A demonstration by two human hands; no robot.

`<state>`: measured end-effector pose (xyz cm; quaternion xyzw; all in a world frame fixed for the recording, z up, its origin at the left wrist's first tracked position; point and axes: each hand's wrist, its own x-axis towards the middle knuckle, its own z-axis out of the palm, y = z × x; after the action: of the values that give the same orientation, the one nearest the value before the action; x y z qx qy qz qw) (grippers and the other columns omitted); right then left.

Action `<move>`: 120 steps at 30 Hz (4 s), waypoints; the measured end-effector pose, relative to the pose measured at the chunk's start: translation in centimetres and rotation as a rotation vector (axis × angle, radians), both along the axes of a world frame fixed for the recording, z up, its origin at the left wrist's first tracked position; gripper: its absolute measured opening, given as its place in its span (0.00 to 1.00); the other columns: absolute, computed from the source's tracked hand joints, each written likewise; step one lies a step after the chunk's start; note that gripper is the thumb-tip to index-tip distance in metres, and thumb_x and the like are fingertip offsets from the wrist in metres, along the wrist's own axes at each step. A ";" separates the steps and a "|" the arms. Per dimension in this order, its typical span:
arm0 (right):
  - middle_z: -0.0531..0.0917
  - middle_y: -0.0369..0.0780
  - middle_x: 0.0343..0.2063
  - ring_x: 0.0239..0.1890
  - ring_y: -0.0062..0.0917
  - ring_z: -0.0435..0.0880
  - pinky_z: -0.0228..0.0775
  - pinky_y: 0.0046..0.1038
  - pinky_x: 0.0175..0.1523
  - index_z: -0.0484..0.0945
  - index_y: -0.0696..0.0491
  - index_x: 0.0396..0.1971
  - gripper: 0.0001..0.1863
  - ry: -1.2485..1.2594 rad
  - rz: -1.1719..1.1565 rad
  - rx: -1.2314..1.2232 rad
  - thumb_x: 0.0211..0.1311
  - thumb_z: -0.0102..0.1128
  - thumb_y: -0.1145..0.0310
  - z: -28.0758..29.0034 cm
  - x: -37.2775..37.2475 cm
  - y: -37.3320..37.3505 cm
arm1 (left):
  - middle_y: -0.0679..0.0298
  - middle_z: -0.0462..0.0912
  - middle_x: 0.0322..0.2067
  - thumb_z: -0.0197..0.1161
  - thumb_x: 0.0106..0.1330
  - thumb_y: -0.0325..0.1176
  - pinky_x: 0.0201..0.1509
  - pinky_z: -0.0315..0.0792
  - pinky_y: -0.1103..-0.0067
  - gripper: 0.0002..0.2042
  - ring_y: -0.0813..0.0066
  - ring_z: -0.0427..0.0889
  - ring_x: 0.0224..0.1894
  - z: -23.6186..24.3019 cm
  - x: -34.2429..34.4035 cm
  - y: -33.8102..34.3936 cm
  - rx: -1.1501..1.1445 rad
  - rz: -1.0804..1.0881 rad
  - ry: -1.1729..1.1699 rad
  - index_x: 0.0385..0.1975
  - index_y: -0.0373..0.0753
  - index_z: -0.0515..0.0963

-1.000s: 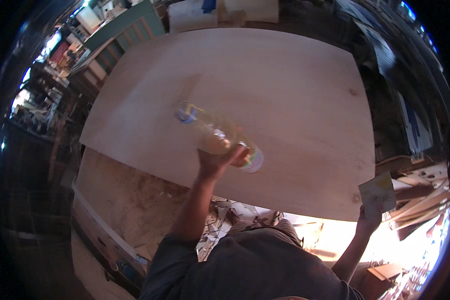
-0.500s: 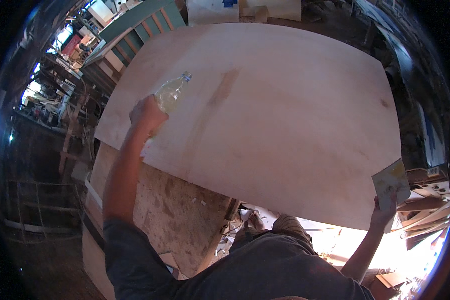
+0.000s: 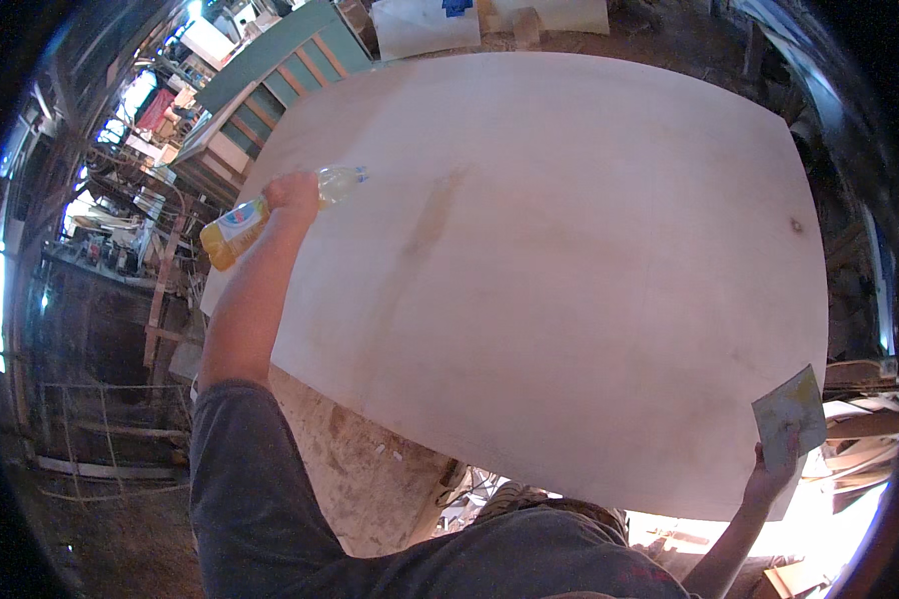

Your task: The person pours a yellow liquid from a plastic bottle onto a large wooden board and spreads it evenly using a small rectangular block. The person repeatedly pours more liquid and continues to spread it across the surface of the board.

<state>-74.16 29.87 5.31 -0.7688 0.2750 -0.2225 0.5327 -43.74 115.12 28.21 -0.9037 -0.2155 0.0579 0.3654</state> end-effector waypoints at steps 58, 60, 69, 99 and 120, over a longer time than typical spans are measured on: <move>0.77 0.40 0.59 0.55 0.29 0.79 0.81 0.34 0.47 0.71 0.53 0.67 0.28 -0.118 -0.097 0.395 0.72 0.64 0.59 3.6 -0.8 1.3 | 0.53 0.90 0.41 0.74 0.57 0.42 0.50 0.81 0.57 0.18 0.47 0.89 0.45 8.9 11.3 -49.0 -0.621 -1.079 -0.337 0.45 0.44 0.84; 0.77 0.41 0.59 0.55 0.29 0.80 0.82 0.34 0.49 0.70 0.54 0.67 0.27 -0.196 -0.054 0.494 0.73 0.63 0.62 5.4 3.3 3.2 | 0.54 0.89 0.44 0.80 0.53 0.42 0.53 0.82 0.61 0.27 0.52 0.89 0.46 5.4 12.7 -45.6 -0.839 -1.060 -0.260 0.51 0.37 0.81; 0.85 0.44 0.54 0.55 0.42 0.83 0.77 0.37 0.59 0.82 0.46 0.59 0.24 -0.414 0.397 -0.555 0.64 0.62 0.80 19.1 21.9 16.5 | 0.58 0.91 0.39 0.83 0.48 0.36 0.50 0.82 0.72 0.23 0.72 0.88 0.41 -0.5 4.5 -36.9 -1.502 -0.853 0.148 0.43 0.34 0.85; 0.87 0.53 0.43 0.48 0.52 0.85 0.77 0.51 0.53 0.83 0.47 0.55 0.18 -0.039 1.067 -1.100 0.68 0.54 0.66 4.3 36.8 57.1 | 0.53 0.81 0.56 0.78 0.60 0.28 0.63 0.76 0.67 0.30 0.63 0.82 0.55 -23.8 -55.2 7.9 -1.206 0.366 -1.793 0.60 0.29 0.73; 0.88 0.44 0.51 0.55 0.41 0.86 0.78 0.45 0.60 0.85 0.41 0.53 0.17 0.123 1.145 -1.167 0.67 0.57 0.60 4.6 49.9 76.6 | 0.42 0.58 0.75 0.65 0.74 0.43 0.80 0.53 0.60 0.41 0.50 0.57 0.78 -34.3 -60.0 2.0 -0.827 0.470 -1.520 0.78 0.32 0.49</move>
<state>-24.25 106.43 9.94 -0.9544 -0.2913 0.0193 0.0618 -103.77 117.12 -6.05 -0.6901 -0.5406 -0.4098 -0.2522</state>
